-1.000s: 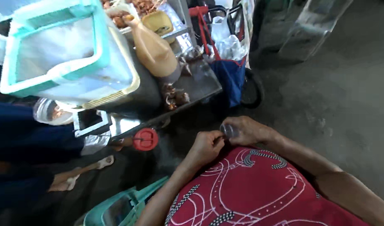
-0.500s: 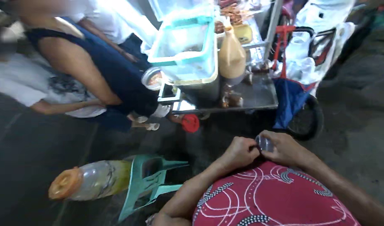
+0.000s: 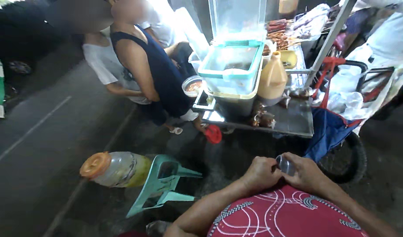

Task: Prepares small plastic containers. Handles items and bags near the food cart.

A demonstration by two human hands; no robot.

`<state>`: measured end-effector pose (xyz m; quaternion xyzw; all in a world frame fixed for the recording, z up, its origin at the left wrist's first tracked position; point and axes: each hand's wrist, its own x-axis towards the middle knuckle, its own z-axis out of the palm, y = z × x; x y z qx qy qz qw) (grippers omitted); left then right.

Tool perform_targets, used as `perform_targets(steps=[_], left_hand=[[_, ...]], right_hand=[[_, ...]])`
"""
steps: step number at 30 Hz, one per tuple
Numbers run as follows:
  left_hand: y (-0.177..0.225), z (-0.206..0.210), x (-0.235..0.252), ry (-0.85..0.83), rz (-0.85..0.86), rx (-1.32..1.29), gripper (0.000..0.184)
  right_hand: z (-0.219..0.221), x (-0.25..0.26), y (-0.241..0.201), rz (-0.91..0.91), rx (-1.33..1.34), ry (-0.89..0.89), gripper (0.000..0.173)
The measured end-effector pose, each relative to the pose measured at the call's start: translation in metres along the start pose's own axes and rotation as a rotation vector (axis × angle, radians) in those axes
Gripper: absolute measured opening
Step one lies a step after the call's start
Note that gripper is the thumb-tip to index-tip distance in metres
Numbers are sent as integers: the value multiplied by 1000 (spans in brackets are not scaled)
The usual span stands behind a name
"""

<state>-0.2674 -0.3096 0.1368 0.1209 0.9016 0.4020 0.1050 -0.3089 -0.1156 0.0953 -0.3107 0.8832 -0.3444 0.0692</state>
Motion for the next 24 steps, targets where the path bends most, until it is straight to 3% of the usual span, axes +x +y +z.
perform_targets(steps=[3,5,8,11,17,24], left_hand=[[-2,1,-1,13,34,-18,18],[-4,6,-3,83,146,8,14],[-5,12,-2,212,323,87,7],[-6,15,-2,274,410,144,4],[-12,22,-4,402,385,260,7],[-20,26,-4,477,404,315,8]], right_hand=[[-1,3,2,-33,18,-10,49],[-7,8,-5,46,33,-112,53],[-18,16,-16,155,8,-234,67],[-20,17,-18,108,11,-242,81],[-11,11,-23,219,12,-204,72],[-6,9,-15,155,30,-139,46]])
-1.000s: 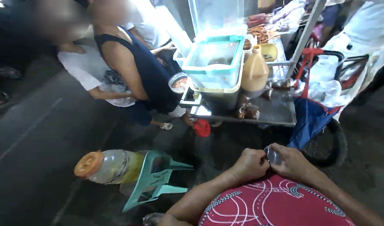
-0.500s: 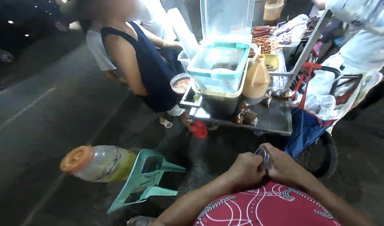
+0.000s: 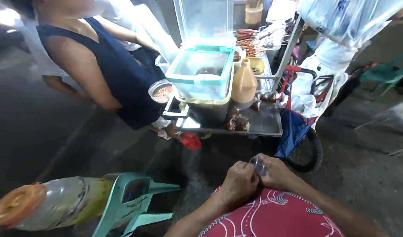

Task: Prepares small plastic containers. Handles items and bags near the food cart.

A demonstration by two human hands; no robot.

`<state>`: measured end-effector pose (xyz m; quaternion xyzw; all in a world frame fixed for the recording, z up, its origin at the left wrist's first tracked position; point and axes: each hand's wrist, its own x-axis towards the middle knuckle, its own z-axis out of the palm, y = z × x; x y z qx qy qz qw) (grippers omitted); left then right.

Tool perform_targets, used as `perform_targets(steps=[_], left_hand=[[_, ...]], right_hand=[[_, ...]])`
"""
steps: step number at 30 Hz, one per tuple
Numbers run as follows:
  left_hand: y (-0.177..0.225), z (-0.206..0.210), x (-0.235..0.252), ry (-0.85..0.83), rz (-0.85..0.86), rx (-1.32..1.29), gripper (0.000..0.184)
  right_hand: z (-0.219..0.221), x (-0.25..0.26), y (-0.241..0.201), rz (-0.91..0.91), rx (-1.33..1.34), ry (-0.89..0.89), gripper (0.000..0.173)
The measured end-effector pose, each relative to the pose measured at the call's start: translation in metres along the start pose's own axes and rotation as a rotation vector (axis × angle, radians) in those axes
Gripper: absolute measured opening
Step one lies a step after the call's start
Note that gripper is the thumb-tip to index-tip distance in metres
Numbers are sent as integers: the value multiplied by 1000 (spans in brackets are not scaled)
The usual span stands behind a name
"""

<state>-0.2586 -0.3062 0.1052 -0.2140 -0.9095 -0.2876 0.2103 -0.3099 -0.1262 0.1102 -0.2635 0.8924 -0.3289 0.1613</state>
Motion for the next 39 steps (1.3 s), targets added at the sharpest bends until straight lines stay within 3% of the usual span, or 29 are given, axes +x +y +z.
perform_targets(steps=[4,9,12,16,18,20,26,39], left_hand=[[-3,0,-1,31,-31,22,8],[-10,-3,2,88,98,100,10],[-11,-5,5,96,244,107,12],[-8,-6,7,107,309,67,12],[-8,-6,7,126,318,63,12],[-7,-7,5,126,320,75,14],[-9,-6,1,134,248,93,14],[-11,-1,6,161,128,103,11]], right_hand=[[2,-2,-1,12,11,40,42],[-12,4,1,128,75,-164,57],[-20,8,11,75,259,-190,59],[-25,16,23,33,502,-278,38],[-23,19,27,-55,578,-285,50],[-22,19,24,-81,579,-290,60],[-29,14,7,91,405,-343,33],[-41,15,11,199,357,-426,29]])
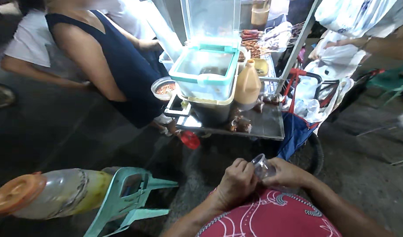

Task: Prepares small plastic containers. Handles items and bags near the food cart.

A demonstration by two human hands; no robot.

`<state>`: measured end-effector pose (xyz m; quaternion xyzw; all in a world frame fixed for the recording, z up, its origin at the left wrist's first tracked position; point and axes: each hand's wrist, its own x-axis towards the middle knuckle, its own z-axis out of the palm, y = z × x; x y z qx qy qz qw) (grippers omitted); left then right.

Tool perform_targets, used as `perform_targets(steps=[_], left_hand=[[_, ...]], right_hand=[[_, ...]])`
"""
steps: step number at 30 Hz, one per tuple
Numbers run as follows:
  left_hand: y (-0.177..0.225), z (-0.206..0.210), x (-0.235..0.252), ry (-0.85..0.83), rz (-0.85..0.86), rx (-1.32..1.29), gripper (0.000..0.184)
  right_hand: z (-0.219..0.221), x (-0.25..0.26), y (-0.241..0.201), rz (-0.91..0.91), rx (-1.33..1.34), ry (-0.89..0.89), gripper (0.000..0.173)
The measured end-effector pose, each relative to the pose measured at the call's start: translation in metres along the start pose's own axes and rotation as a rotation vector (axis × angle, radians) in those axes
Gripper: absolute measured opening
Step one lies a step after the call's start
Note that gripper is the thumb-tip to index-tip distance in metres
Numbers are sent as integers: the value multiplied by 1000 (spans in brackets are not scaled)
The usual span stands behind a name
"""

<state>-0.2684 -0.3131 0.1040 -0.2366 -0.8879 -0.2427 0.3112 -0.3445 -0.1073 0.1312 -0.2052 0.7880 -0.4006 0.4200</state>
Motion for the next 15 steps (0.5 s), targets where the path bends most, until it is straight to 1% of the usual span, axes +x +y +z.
perform_targets(steps=[6,9,11,13,15], left_hand=[[1,7,2,-1,-26,-14,11],[0,7,6,43,-98,34,11],[-6,4,10,70,-151,50,10],[-6,4,14,59,-187,36,10],[-4,5,18,31,-220,8,11]], right_hand=[[-5,0,12,-10,-5,3,29],[-11,-4,18,17,-49,-27,32],[-15,-7,25,-27,-41,-7,27],[-16,-9,29,-112,-8,58,23],[-18,-8,25,-139,0,79,33]])
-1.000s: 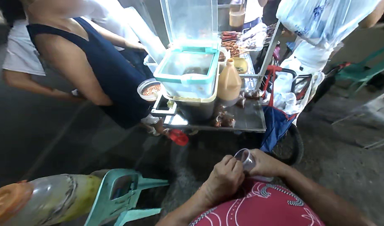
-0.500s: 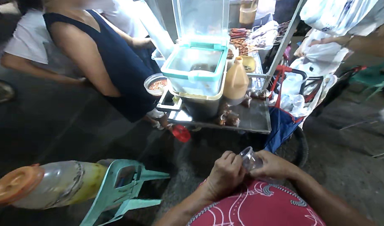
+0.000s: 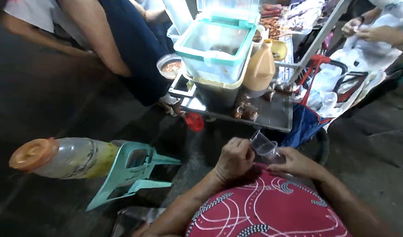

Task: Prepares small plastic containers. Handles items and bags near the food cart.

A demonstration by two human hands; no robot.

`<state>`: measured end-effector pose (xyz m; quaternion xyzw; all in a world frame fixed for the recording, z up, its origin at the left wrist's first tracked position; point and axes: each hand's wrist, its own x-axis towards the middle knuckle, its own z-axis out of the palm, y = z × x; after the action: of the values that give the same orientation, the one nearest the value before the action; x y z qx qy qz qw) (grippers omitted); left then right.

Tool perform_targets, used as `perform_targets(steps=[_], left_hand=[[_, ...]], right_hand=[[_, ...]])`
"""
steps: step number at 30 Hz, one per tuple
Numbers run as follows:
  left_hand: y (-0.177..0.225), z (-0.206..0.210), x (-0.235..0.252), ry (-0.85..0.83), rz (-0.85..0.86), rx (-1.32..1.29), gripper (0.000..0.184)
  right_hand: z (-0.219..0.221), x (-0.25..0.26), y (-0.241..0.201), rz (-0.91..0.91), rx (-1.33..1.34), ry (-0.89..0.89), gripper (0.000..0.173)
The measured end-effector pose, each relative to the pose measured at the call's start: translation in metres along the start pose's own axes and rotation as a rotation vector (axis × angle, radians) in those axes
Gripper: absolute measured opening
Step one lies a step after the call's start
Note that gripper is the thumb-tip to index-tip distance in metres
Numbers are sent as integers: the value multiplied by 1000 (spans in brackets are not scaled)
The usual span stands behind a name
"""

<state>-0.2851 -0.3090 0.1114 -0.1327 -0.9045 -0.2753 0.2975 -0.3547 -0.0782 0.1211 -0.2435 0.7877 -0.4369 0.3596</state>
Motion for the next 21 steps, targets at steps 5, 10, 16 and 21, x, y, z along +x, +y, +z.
perform_targets(steps=[5,10,16,21], left_hand=[[-3,2,11,-121,27,-62,13],[-2,15,12,-180,55,-158,14],[2,19,13,-216,27,-197,13],[-14,5,18,-299,116,-157,13]], right_hand=[[-15,10,0,8,-4,-30,40],[-37,15,1,-25,-11,-51,38],[-58,32,-1,-31,-90,-173,37],[-54,56,-14,-8,-118,-266,42]])
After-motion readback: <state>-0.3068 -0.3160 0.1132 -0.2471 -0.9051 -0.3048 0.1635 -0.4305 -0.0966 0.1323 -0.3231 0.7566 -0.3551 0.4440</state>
